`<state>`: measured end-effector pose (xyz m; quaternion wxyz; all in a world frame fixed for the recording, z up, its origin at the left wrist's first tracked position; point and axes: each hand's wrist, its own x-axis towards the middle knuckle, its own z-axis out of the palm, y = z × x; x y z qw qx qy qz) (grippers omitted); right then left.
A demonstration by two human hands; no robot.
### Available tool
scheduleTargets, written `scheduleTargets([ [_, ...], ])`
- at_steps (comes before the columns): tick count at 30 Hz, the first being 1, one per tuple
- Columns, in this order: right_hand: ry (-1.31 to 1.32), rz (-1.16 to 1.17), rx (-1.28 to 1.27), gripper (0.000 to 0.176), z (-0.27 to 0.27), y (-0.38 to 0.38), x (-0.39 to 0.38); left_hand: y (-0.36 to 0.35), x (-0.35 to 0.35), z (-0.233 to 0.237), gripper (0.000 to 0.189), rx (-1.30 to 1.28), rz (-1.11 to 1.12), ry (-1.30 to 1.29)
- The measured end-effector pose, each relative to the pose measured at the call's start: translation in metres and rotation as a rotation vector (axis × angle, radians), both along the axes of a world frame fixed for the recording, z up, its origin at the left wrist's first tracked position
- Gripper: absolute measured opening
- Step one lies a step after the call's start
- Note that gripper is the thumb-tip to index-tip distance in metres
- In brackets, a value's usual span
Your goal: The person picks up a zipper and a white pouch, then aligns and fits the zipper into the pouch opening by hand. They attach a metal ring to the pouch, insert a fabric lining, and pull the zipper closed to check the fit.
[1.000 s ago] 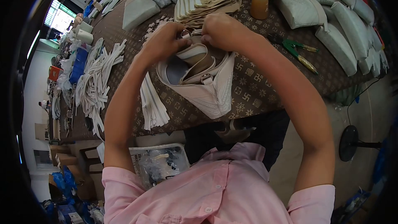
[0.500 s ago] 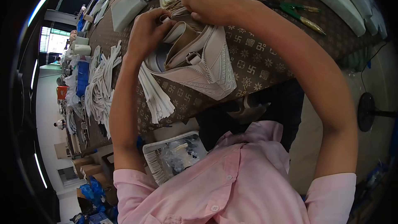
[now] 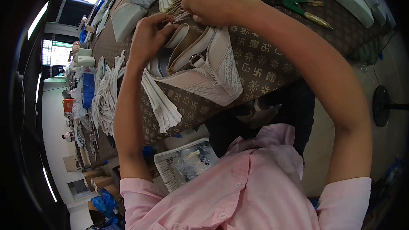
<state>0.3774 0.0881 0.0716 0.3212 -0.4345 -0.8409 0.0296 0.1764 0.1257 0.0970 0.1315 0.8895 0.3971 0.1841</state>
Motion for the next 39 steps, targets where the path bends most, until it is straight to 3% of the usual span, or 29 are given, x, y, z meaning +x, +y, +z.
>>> scheduleTargets([
  [39,0.087,-0.035,-0.024,0.01,-0.0035,0.0035,0.0019,0.0051,-0.0001,-0.0075,0.026,0.062,-0.081,-0.058],
])
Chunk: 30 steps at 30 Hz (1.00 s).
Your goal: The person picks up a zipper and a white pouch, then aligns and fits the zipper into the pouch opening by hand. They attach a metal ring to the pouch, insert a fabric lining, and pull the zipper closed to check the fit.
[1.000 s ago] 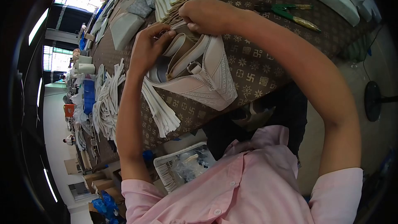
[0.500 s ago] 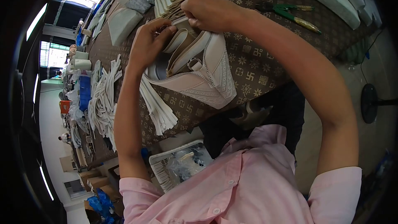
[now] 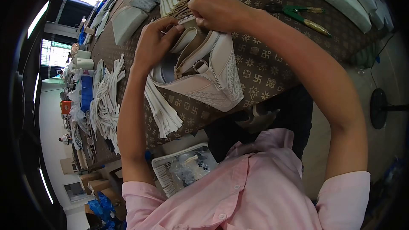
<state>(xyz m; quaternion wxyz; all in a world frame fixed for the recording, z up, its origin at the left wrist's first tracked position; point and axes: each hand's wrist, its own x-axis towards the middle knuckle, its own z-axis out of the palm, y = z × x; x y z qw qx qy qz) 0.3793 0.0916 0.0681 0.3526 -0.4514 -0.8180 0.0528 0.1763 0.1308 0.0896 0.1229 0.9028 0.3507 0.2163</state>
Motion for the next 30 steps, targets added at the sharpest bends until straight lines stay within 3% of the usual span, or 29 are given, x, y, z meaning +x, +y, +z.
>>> scheduleTargets([
  [17,-0.021,0.002,-0.021,0.011,0.005,0.002,0.001,-0.001,-0.001,0.001,0.027,0.058,0.003,0.026],
  [22,0.091,0.088,-0.123,0.012,0.008,0.02,-0.002,-0.001,-0.001,0.002,0.023,0.048,-0.028,0.004],
  [25,-0.103,0.209,-0.183,0.014,0.011,0.035,-0.009,0.0,0.0,-0.001,0.015,0.028,-0.029,-0.063],
  [26,-0.076,0.288,-0.052,0.014,0.007,0.042,-0.009,0.0,-0.002,0.001,0.014,0.046,-0.036,-0.068],
  [30,-0.193,0.206,-0.083,0.013,0.013,0.045,-0.018,0.009,-0.009,-0.003,0.018,0.033,-0.028,-0.04],
])
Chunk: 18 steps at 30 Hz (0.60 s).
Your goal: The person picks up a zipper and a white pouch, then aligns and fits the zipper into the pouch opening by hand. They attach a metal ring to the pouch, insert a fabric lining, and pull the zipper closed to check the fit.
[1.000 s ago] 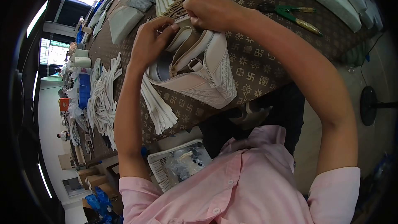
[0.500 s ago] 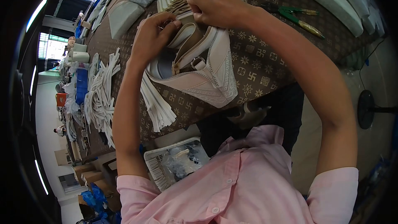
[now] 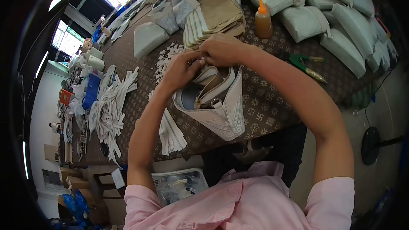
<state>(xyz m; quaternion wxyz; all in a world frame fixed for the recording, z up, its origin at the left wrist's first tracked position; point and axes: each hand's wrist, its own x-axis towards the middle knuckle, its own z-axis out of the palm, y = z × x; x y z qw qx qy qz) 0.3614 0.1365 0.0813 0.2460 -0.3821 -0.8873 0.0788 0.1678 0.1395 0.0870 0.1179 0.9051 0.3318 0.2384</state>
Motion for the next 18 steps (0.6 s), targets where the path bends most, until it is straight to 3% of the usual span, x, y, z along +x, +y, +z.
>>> scheduleTargets([
  [2,0.007,-0.017,0.098,0.014,0.002,-0.002,0.001,0.003,0.0,-0.003,0.018,0.008,-0.016,-0.029],
  [3,-0.064,-0.021,-0.087,0.015,0.012,-0.007,0.004,-0.007,0.001,0.008,0.017,-0.151,0.084,0.046],
  [4,0.006,0.031,-0.18,0.021,0.015,-0.009,0.006,-0.007,-0.001,0.009,0.017,-0.132,0.088,0.027],
  [5,0.075,0.084,-0.276,0.027,0.015,-0.011,0.008,-0.004,-0.006,0.007,0.016,-0.342,0.007,-0.061],
  [7,0.087,0.116,-0.238,0.025,0.017,-0.02,0.003,-0.011,-0.013,0.009,0.015,-0.703,-0.084,-0.241],
  [10,0.022,0.122,-0.14,0.022,0.014,-0.022,-0.013,-0.023,-0.021,0.009,0.016,-0.75,-0.02,-0.394],
  [12,-0.014,0.094,-0.115,0.02,0.015,-0.02,-0.02,-0.025,-0.027,0.008,0.016,-0.744,-0.006,-0.427],
  [18,0.141,-0.017,0.037,0.016,0.0,-0.027,-0.029,-0.059,-0.033,0.027,0.025,-0.057,0.423,-0.135],
])
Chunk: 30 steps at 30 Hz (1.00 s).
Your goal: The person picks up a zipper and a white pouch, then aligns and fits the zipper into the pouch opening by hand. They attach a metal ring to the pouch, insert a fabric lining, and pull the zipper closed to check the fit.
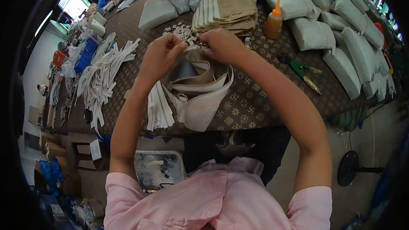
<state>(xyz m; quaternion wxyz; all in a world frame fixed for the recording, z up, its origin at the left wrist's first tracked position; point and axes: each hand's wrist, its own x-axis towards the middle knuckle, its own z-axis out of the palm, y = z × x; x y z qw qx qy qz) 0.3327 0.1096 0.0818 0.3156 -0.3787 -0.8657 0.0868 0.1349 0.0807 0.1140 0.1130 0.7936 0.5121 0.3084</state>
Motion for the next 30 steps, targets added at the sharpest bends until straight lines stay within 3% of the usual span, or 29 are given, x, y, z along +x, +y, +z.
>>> scheduleTargets([
  [1,-0.004,0.003,-0.03,0.016,-0.001,-0.002,-0.001,-0.004,0.001,-0.002,0.03,0.118,-0.006,0.028],
  [4,0.026,0.002,-0.031,0.016,-0.004,0.0,-0.004,-0.01,0.008,-0.006,0.032,-0.093,0.067,0.176],
  [6,0.026,-0.017,-0.033,0.015,-0.007,-0.001,-0.01,-0.001,0.007,-0.017,0.034,-0.116,0.081,0.135],
  [8,0.004,-0.031,0.056,0.014,-0.009,0.002,-0.011,0.006,0.004,-0.025,0.031,0.025,0.031,0.137],
  [11,-0.019,-0.03,0.088,0.013,-0.009,0.003,-0.011,0.006,0.007,-0.023,0.027,-0.053,0.048,0.112],
  [21,0.019,-0.061,-0.049,0.014,-0.01,0.008,-0.013,0.011,0.001,-0.037,0.028,0.131,-0.03,0.08],
  [25,0.028,-0.051,-0.066,0.015,-0.01,0.008,-0.012,0.003,-0.001,-0.028,0.027,0.013,-0.003,0.072],
  [30,0.02,-0.035,-0.044,0.015,-0.007,0.004,-0.011,-0.006,-0.011,-0.026,0.032,0.03,0.023,0.264],
])
